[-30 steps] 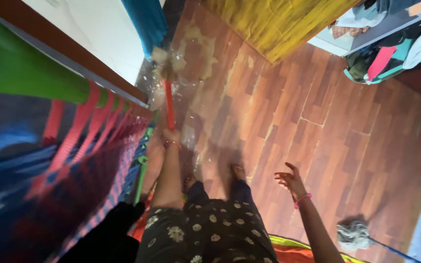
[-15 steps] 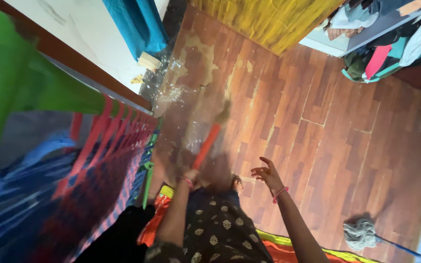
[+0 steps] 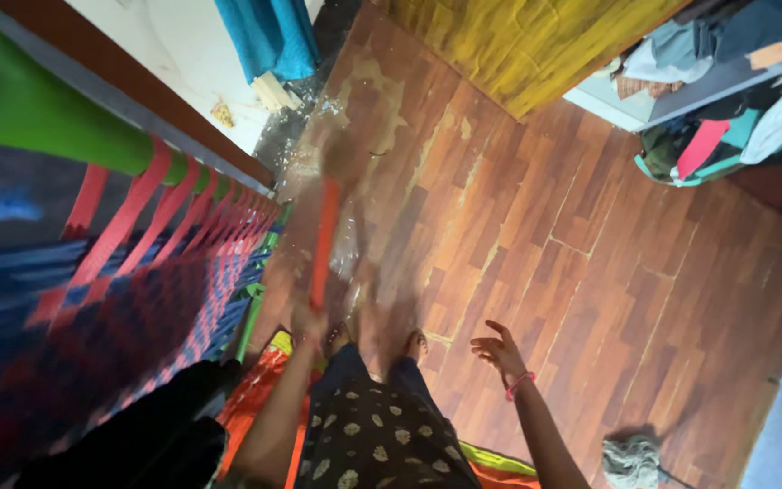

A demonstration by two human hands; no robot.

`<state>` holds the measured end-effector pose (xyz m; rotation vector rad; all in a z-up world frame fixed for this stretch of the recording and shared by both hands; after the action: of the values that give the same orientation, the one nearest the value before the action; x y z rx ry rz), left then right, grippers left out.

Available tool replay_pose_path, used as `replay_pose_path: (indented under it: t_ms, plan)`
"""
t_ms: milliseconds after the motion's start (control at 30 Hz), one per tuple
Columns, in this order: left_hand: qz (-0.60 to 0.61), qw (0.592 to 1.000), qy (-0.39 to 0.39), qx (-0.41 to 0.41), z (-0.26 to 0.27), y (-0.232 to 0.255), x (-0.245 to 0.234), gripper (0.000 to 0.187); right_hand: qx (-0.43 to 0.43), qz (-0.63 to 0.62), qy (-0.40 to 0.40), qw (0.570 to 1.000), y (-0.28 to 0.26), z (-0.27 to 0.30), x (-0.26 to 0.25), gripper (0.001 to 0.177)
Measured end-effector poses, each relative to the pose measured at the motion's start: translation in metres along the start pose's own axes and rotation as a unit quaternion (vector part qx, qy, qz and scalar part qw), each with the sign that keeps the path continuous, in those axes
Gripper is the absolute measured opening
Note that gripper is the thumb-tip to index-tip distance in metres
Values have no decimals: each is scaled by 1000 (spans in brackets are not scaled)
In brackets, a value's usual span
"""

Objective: The person sweeps a wooden floor with a broom, then opens a closet door and moves folded garments on the shelves.

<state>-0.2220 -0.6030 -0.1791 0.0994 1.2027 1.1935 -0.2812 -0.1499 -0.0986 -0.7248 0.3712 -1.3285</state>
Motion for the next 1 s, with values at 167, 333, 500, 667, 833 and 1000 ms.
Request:
replay_pose_path:
  t_ms: [167, 333, 500, 667, 833, 1000]
  plan:
    - [96, 967, -171, -163, 73, -69, 55, 41, 38, 22, 0, 999, -6, -8, 2, 63]
    - [-20, 966, -101, -236, 43, -73, 33, 46, 53, 64, 7, 997, 0, -15, -10, 62]
    - [-81, 978, -12, -191, -2, -28, -12, 49, 48, 86, 0, 995, 11, -18, -18, 58]
    - [-66, 986, 31, -149, 76, -30, -9, 52, 61, 56, -27, 996, 13, -23, -5, 57]
    - [174, 924, 23, -339, 230, -36, 43, 31, 77, 66, -42, 994, 19, -22, 3, 56]
    - [247, 909, -13, -335, 149, -27, 81, 29, 71, 91, -61, 991, 24, -32, 5, 54]
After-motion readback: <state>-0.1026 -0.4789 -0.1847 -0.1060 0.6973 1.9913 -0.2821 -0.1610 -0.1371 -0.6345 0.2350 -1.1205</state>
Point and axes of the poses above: each hand's wrist, its own z-axis away from the middle knuckle, its own x-axis out of the palm, y = z × x, the point moved 5 cm from there along -z, towards the middle knuckle, and after that the axes turned 6 degrees about -y, right-handed, at the moved point
